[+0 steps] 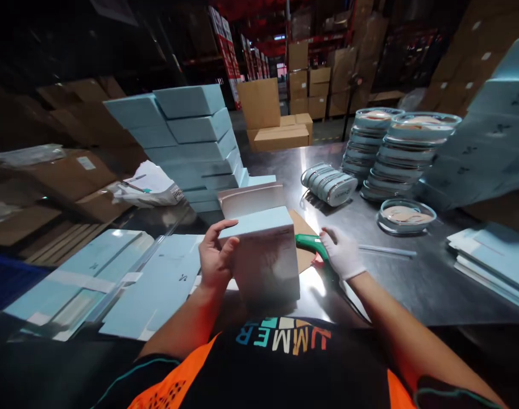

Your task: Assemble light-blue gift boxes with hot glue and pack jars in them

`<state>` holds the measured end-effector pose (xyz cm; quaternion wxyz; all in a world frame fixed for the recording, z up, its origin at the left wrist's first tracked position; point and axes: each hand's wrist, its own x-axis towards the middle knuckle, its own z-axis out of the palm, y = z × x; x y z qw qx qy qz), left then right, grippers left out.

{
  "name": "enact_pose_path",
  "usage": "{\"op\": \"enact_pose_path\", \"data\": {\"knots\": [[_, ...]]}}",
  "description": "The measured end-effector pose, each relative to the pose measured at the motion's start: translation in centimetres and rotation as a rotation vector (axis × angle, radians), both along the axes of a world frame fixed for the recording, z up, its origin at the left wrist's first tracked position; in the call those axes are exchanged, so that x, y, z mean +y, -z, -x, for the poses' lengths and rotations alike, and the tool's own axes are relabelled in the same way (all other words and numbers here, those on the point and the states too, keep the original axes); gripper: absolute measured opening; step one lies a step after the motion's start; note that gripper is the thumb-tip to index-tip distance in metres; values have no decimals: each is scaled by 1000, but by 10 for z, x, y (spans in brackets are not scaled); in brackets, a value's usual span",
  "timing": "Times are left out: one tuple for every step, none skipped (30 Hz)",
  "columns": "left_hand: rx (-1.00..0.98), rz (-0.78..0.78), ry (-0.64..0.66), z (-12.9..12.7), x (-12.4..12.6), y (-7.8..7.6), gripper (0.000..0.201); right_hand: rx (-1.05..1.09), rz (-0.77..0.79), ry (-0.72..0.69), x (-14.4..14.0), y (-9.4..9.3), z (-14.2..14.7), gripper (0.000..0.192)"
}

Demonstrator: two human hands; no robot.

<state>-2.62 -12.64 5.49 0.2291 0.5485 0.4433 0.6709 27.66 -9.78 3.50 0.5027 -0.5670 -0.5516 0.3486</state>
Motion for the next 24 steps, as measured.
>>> {"op": "enact_pose_path", "data": {"knots": [[17, -15, 4, -3, 0, 1, 71, 24, -30, -37, -1, -9, 10, 47], [38, -35, 9, -5, 1, 3, 71, 50, -57, -95, -2, -19, 22, 58], [60, -56, 17, -7, 1, 6, 70, 71, -82, -161, -3, -28, 34, 65], [80, -74, 28, -9, 2, 8, 68, 86, -106, -217, -2, -37, 45, 67], [95, -87, 44, -10, 3, 11, 67, 93, -129, -263, -1, -44, 54, 66], [105, -97, 64, -10, 5, 15, 65, 96, -148, -301, 0, -49, 60, 64], [108, -110, 81, -10, 7, 18, 64, 100, -166, -328, 2, -50, 63, 61], [94, -137, 94, -10, 9, 21, 62, 107, -184, -357, 5, -50, 64, 61], [61, -184, 107, -9, 12, 24, 60, 122, -206, -395, 7, -47, 62, 65], [16, -244, 126, -8, 15, 26, 58, 131, -231, -444, 10, -42, 58, 72], [-33, -310, 154, -6, 19, 27, 57, 130, -260, -489, 12, -37, 52, 78], [-72, -375, 191, -4, 22, 28, 58, 119, -291, -521, 14, -31, 47, 80], [-80, -427, 234, -1, 25, 27, 59, 96, -320, -544, 15, -26, 42, 76], [-50, -459, 278, 3, 28, 26, 58, 65, -342, -557, 15, -22, 37, 67], [12, -476, 315, 7, 29, 24, 53, 28, -357, -565, 14, -20, 33, 55], [86, -489, 342, 10, 30, 22, 46, -9, -364, -577, 13, -19, 31, 43], [157, -499, 358, 14, 30, 20, 40, -39, -373, -593, 11, -19, 29, 35], [211, -505, 368, 17, 30, 18, 35, -65, -384, -615, 8, -21, 29, 30], [243, -508, 372, 19, 29, 16, 32, -82, -397, -635, 7, -23, 29, 27], [254, -511, 376, 20, 29, 14, 31, -88, -415, -655, 5, -25, 29, 25], [252, -512, 379, 21, 28, 14, 31, -87, -433, -669, 4, -27, 30, 23], [244, -512, 382, 21, 28, 13, 30, -84, -445, -679, 3, -28, 30, 22], [233, -512, 385, 21, 28, 13, 29, -84, -450, -683, 2, -29, 31, 22], [226, -513, 388, 21, 28, 13, 29, -87, -451, -686, 2, -30, 31, 23]]}}
